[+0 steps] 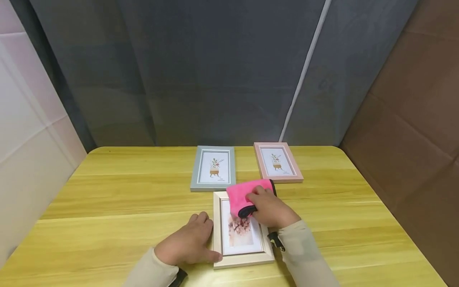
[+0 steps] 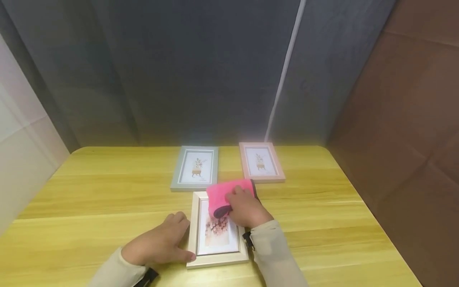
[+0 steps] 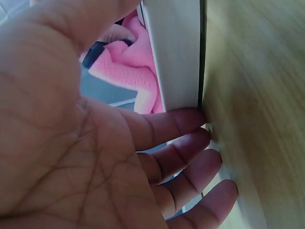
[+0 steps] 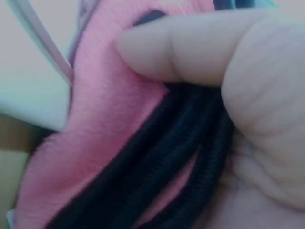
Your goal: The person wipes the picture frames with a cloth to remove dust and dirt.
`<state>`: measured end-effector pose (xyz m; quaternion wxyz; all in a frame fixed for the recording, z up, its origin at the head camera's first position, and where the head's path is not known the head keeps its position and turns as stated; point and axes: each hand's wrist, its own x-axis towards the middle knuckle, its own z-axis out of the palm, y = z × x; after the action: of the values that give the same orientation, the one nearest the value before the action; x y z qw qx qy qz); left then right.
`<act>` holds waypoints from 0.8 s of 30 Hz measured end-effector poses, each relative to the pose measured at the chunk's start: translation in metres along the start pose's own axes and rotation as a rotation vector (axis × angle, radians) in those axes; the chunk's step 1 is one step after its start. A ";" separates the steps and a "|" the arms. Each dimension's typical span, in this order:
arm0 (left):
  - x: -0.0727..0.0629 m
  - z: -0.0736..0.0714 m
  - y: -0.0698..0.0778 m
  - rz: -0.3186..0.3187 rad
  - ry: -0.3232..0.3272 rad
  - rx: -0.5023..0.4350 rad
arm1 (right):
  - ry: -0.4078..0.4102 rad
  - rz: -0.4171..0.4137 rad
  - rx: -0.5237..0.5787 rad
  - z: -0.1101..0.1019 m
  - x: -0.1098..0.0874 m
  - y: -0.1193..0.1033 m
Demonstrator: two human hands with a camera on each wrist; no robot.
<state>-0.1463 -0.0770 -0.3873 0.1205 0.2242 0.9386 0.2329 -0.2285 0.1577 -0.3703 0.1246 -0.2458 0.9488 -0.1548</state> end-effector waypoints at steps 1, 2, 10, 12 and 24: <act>0.000 0.000 0.001 -0.009 -0.005 -0.002 | 0.007 0.000 -0.010 0.001 0.000 -0.001; 0.000 0.000 0.001 -0.015 -0.008 -0.004 | 0.010 0.000 -0.021 0.003 0.001 -0.004; 0.005 0.000 0.007 -0.033 -0.008 -0.038 | -0.044 -0.117 -0.047 0.019 0.003 -0.037; 0.006 0.000 0.008 -0.042 -0.007 -0.041 | -0.052 -0.133 -0.015 0.018 0.003 -0.039; 0.003 0.000 0.005 0.015 0.015 -0.015 | 0.029 0.046 -0.069 -0.010 -0.011 -0.002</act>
<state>-0.1471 -0.0716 -0.3854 0.1133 0.2285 0.9359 0.2427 -0.2209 0.1639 -0.3587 0.1056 -0.2258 0.9607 -0.1225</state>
